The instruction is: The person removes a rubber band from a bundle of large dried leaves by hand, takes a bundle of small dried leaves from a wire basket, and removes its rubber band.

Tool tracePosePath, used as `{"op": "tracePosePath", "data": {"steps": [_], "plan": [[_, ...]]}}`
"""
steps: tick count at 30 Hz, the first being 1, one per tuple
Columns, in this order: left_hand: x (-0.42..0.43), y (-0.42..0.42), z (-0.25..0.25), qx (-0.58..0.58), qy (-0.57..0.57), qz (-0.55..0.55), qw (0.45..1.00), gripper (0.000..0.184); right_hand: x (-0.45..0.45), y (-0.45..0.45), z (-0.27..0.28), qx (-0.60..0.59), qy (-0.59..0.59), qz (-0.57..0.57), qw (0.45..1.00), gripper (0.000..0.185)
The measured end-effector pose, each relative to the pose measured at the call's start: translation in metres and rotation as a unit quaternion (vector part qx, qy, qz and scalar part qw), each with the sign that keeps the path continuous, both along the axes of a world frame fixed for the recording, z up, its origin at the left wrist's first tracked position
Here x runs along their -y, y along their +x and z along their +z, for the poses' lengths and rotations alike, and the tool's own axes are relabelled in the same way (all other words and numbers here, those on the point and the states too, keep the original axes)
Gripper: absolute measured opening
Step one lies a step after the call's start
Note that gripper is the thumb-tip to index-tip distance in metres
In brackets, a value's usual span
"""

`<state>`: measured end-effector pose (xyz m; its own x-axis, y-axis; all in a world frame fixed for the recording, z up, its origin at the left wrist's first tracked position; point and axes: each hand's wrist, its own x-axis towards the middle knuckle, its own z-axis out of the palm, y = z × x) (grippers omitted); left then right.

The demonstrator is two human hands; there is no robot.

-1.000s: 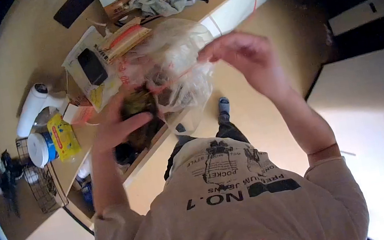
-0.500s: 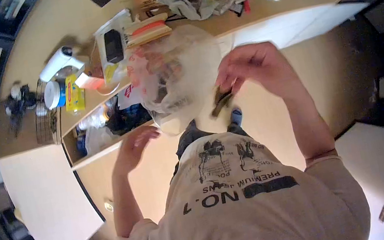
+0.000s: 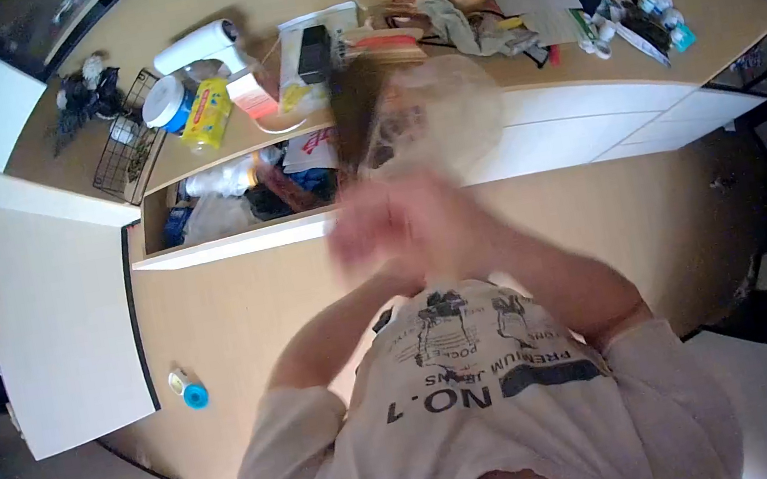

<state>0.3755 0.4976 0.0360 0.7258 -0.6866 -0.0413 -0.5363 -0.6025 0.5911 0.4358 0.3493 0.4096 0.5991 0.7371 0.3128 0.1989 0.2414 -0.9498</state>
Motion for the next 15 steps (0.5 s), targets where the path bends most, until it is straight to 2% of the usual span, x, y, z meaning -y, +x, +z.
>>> {"op": "tracePosePath", "data": {"steps": [1, 2, 4, 6, 8, 12, 14, 15], "plan": [[0.004, -0.002, -0.015, 0.029, -0.088, 0.009, 0.996, 0.027, -0.001, -0.027, 0.019, -0.163, -0.051, 0.214, 0.962, 0.011], [0.004, -0.001, -0.022, 0.022, -0.111, 0.012, 0.994, 0.027, -0.004, -0.046, 0.036, -0.317, -0.063, 0.309, 0.895, 0.014], [0.011, 0.001, -0.033, -0.011, -0.117, 0.006, 0.993, 0.027, -0.015, -0.062, 0.030, -0.347, -0.065, 0.280, 0.893, 0.013], [0.016, 0.003, -0.040, -0.038, -0.107, -0.009, 0.993, 0.026, -0.023, -0.055, 0.014, -0.366, -0.055, 0.152, 0.917, 0.014], [0.015, 0.002, -0.045, -0.060, -0.104, -0.025, 0.992, 0.026, -0.027, -0.042, 0.009, -0.320, -0.055, 0.026, 0.945, 0.013], [-0.006, 0.008, -0.038, -0.138, -0.023, -0.074, 0.987, 0.025, -0.013, -0.019, 0.009, -0.302, 0.029, -0.089, 0.949, 0.014], [-0.025, 0.010, -0.020, -0.271, -0.055, -0.030, 0.961, 0.025, 0.003, -0.007, 0.016, -0.268, 0.030, -0.115, 0.956, 0.015], [-0.038, 0.007, 0.019, -0.443, -0.174, 0.106, 0.873, 0.024, 0.008, -0.001, 0.019, -0.236, 0.035, -0.133, 0.962, 0.016]]}}
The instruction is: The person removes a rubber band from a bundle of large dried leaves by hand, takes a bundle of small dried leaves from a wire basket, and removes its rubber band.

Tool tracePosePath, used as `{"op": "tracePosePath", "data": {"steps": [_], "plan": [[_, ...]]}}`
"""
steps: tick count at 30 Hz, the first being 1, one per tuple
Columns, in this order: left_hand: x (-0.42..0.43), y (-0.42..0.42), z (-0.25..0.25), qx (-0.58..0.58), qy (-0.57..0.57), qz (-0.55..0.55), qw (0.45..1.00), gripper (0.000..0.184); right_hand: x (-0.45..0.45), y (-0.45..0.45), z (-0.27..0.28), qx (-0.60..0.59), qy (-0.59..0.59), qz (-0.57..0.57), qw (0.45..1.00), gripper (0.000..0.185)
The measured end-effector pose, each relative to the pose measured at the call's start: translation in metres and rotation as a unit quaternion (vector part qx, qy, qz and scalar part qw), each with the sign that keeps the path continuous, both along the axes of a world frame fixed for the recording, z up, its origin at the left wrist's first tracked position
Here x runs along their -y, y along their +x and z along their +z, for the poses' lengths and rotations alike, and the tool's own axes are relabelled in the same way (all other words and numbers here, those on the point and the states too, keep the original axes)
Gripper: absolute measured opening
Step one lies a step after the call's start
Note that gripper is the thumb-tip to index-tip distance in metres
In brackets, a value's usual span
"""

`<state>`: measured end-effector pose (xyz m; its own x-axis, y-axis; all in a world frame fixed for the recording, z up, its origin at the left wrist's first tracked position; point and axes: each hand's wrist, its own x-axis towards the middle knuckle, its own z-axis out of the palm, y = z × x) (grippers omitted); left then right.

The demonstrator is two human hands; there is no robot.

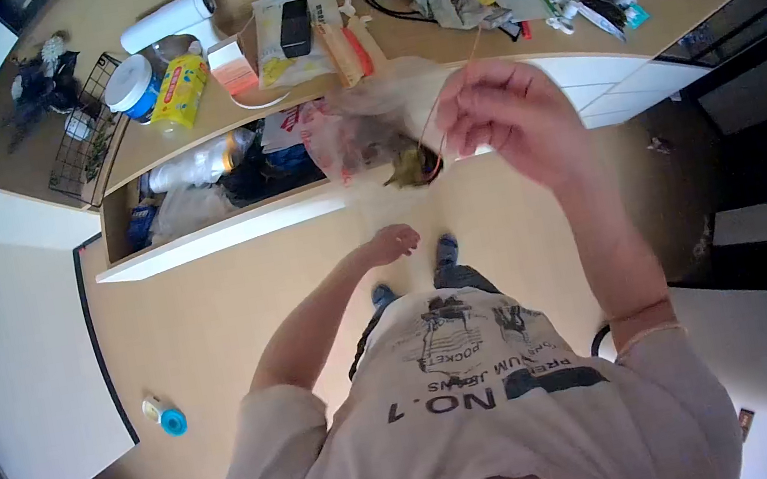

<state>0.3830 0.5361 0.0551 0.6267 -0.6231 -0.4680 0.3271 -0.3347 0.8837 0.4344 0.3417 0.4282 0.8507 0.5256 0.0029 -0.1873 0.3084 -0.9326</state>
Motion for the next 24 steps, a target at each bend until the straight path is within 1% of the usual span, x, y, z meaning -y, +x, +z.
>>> {"op": "tracePosePath", "data": {"steps": [1, 3, 4, 6, 7, 8, 9, 10, 11, 12, 13, 14, 15, 16, 17, 18, 19, 20, 21, 23, 24], "plan": [[-0.004, -0.002, 0.007, 0.002, -0.004, -0.003, 1.000, 0.024, 0.000, 0.007, 0.003, 0.002, -0.004, -0.003, 1.000, 0.016], [-0.007, -0.016, 0.009, -0.005, -0.043, 0.033, 0.999, 0.025, -0.002, 0.020, 0.007, 0.134, -0.116, -0.096, 0.980, 0.016], [-0.002, -0.022, 0.009, -0.005, -0.044, 0.029, 0.999, 0.025, -0.005, 0.025, 0.005, 0.160, -0.148, -0.115, 0.969, 0.017], [0.013, -0.029, 0.010, 0.117, 0.061, -0.007, 0.991, 0.026, -0.010, 0.020, -0.010, 0.173, -0.157, -0.107, 0.966, 0.015], [0.018, -0.031, 0.011, 0.114, 0.060, -0.010, 0.992, 0.026, -0.010, 0.014, -0.018, 0.183, -0.167, -0.094, 0.964, 0.014], [0.021, -0.032, 0.021, 0.136, 0.039, 0.017, 0.990, 0.027, -0.005, -0.009, -0.024, 0.108, -0.173, -0.045, 0.978, 0.013], [0.025, -0.030, 0.024, 0.159, 0.017, 0.046, 0.986, 0.028, 0.014, -0.033, -0.033, 0.007, -0.228, 0.063, 0.972, 0.013], [0.026, -0.027, 0.019, 0.157, 0.013, 0.049, 0.986, 0.028, 0.030, -0.054, -0.032, -0.040, -0.157, 0.246, 0.956, 0.014], [0.024, -0.026, 0.011, 0.079, -0.096, 0.106, 0.987, 0.030, 0.040, -0.066, -0.011, -0.183, -0.205, 0.364, 0.890, 0.015], [0.024, -0.022, 0.030, -0.002, -0.200, 0.158, 0.967, 0.031, 0.046, -0.070, 0.000, -0.255, -0.149, 0.426, 0.855, 0.016], [0.021, -0.026, 0.053, 0.008, -0.112, 0.158, 0.981, 0.033, 0.053, -0.064, 0.003, -0.262, -0.140, 0.424, 0.856, 0.016], [0.021, -0.026, 0.082, -0.019, -0.125, 0.168, 0.978, 0.034, 0.059, -0.053, 0.004, -0.253, -0.130, 0.391, 0.876, 0.014], [0.024, -0.017, 0.098, -0.037, -0.138, 0.181, 0.973, 0.035, 0.065, -0.036, 0.002, -0.237, -0.122, 0.360, 0.894, 0.012], [0.029, -0.010, 0.104, -0.058, -0.164, 0.194, 0.965, 0.036, 0.072, -0.017, -0.004, -0.179, -0.130, 0.297, 0.929, 0.015], [0.033, -0.006, 0.106, -0.079, -0.190, 0.211, 0.956, 0.036, 0.079, 0.003, -0.009, -0.156, -0.125, 0.238, 0.951, 0.016], [0.043, 0.001, 0.113, -0.103, -0.241, 0.218, 0.940, 0.039, 0.088, 0.025, -0.019, -0.092, -0.119, 0.194, 0.969, 0.016], [0.043, 0.006, 0.126, -0.130, -0.303, 0.240, 0.913, 0.039, 0.096, 0.045, -0.025, -0.061, -0.126, 0.129, 0.982, 0.016], [0.053, 0.008, 0.128, -0.120, -0.286, 0.291, 0.905, 0.040, 0.107, 0.067, -0.028, 0.000, -0.134, 0.088, 0.987, 0.016], [0.064, 0.012, 0.131, -0.108, -0.269, 0.343, 0.893, 0.041, 0.119, 0.091, -0.033, 0.047, -0.107, 0.077, 0.990, 0.016], [0.083, 0.024, 0.144, -0.034, -0.180, 0.342, 0.922, 0.049, 0.139, 0.131, -0.038, 0.125, -0.100, 0.008, 0.987, 0.014], [0.097, 0.035, 0.150, -0.022, -0.168, 0.365, 0.915, 0.049, 0.150, 0.154, -0.039, 0.130, -0.082, 0.031, 0.988, 0.014]]}}
